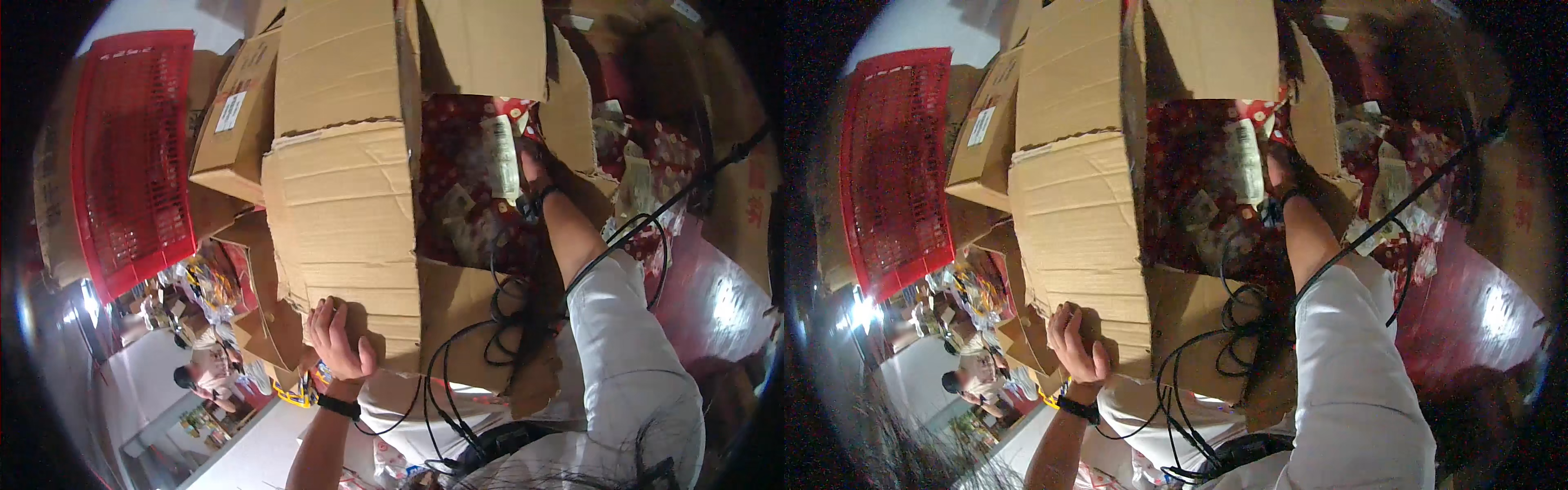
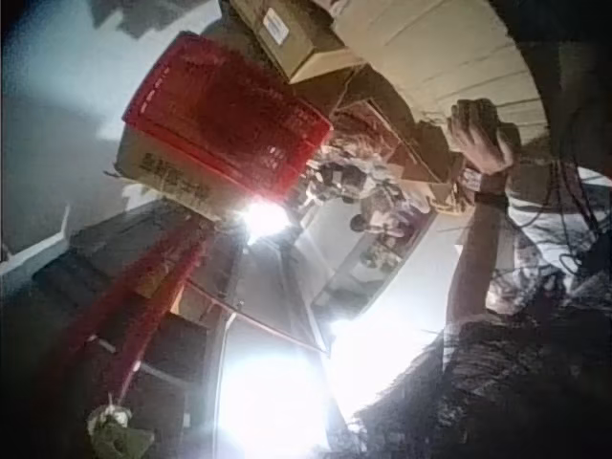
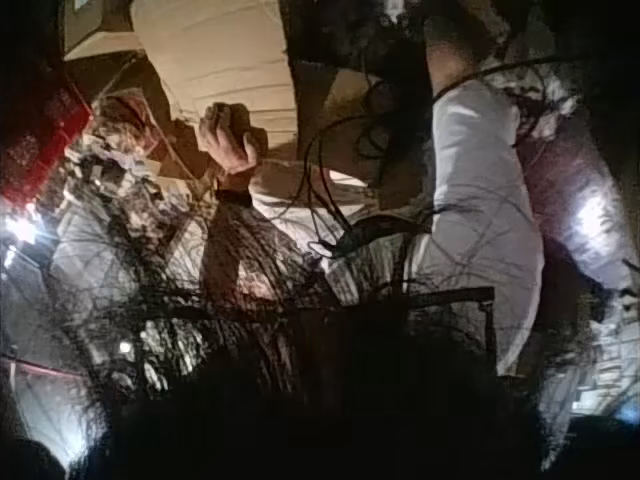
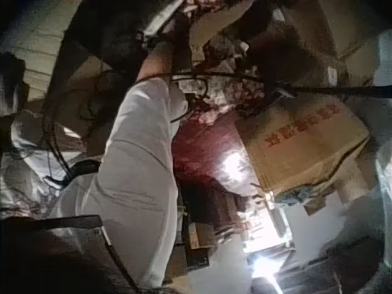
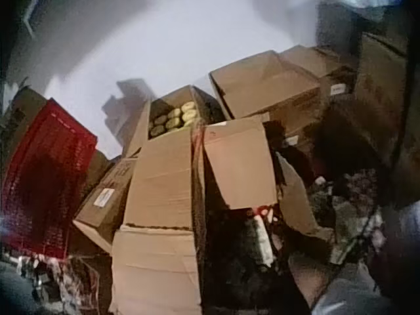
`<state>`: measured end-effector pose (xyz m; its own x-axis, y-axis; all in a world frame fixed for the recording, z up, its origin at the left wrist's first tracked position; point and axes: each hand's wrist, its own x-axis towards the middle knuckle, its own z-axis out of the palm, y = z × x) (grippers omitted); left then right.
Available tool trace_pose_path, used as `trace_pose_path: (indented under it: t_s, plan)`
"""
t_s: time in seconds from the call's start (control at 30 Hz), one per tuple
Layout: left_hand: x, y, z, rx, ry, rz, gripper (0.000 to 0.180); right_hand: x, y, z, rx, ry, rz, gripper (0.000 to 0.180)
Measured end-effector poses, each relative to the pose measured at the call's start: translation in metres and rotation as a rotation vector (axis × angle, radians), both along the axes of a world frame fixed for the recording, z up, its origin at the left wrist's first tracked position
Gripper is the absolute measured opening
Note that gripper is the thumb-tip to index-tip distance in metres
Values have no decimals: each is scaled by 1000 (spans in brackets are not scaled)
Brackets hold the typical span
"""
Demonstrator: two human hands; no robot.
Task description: Sorting and unboxing small packaged goods from large cardboard boxes in a storage area.
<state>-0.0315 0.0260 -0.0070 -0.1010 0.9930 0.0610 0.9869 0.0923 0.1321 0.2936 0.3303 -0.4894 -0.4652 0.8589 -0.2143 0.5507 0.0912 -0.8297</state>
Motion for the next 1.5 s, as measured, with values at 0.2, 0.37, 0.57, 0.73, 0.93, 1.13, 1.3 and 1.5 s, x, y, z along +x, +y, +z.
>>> trace_pose_path:
  t_s: [0.2, 0.37, 0.57, 0.73, 0.93, 1.13, 1.3, 1.5]
  plan:
    - [-1, -2, 0, -9, -19, -9, 60, -37, 3, 18, -132, -453, 108, 48]
    - [2, 1, 3, -20, 25, 3, 58, -55, -12, 25, 99, -315, -227, 43]
    - [2, 1, 4, -29, -5, 4, 58, -54, 14, 124, -309, -221, -64, 47]
    - [0, 2, 2, 15, 6, -40, 58, -58, 5, 212, -666, 611, -198, 71]
    - [1, 3, 1, 40, 2, -46, 59, -52, 1, 227, -925, 156, 8, 56]
    - [0, -1, 0, 9, -26, 1, 60, -67, 15, 170, -844, -228, 244, 40]
    - [-2, -2, 0, -13, -10, -17, 61, -66, 11, 110, -478, -501, 517, 28]
    - [-1, 1, 3, -28, 17, -31, 58, -70, 2, 111, 365, -577, 863, 13]
